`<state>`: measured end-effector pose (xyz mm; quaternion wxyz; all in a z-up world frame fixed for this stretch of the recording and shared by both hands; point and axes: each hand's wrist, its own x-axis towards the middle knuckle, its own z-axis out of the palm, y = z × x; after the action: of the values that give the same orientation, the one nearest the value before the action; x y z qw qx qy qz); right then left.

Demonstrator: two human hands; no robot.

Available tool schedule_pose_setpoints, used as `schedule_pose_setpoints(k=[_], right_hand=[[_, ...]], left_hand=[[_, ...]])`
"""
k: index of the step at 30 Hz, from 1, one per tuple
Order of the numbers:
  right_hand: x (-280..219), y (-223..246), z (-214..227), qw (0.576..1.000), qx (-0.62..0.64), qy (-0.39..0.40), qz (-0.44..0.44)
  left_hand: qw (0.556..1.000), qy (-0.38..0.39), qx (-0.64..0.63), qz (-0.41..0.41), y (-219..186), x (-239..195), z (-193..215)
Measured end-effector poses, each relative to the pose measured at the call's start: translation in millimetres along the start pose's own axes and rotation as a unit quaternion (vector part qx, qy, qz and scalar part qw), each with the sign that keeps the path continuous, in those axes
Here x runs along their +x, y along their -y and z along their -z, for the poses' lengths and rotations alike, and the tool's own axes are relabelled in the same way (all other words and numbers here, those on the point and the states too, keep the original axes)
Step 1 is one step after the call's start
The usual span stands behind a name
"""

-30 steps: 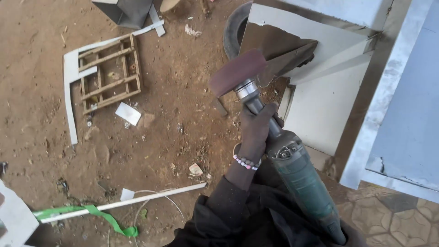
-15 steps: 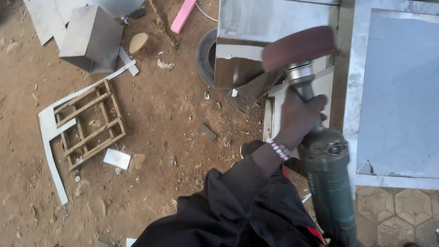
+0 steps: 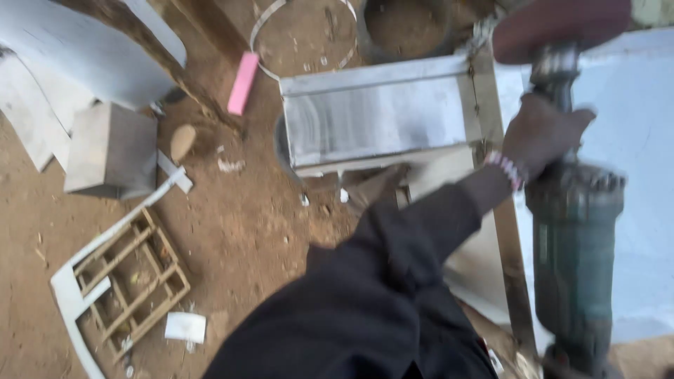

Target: Grinding and smoothing the surfaces of a metal structure using a power grinder

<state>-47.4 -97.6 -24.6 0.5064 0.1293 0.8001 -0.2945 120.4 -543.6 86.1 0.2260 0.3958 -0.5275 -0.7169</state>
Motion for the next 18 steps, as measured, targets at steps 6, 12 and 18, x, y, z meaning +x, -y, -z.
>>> schedule_pose_setpoints(k=[6,12,18], right_hand=[[-111.5,77.7,-173.3,0.995,0.033,-0.058,0.068],[-127.6,101.7,-202.6,0.992,0.005,-0.1,0.082],[-140.1,99.3,-211.7,0.964,-0.176,-0.186,0.079]], left_hand=[[0.984,0.05,-0.099,0.139,-22.3,88.8,1.9],[0.972,0.016,-0.135,0.19,30.0,134.9,6.0],[0.952,0.049,-0.23,0.196,44.5,133.0,17.5]])
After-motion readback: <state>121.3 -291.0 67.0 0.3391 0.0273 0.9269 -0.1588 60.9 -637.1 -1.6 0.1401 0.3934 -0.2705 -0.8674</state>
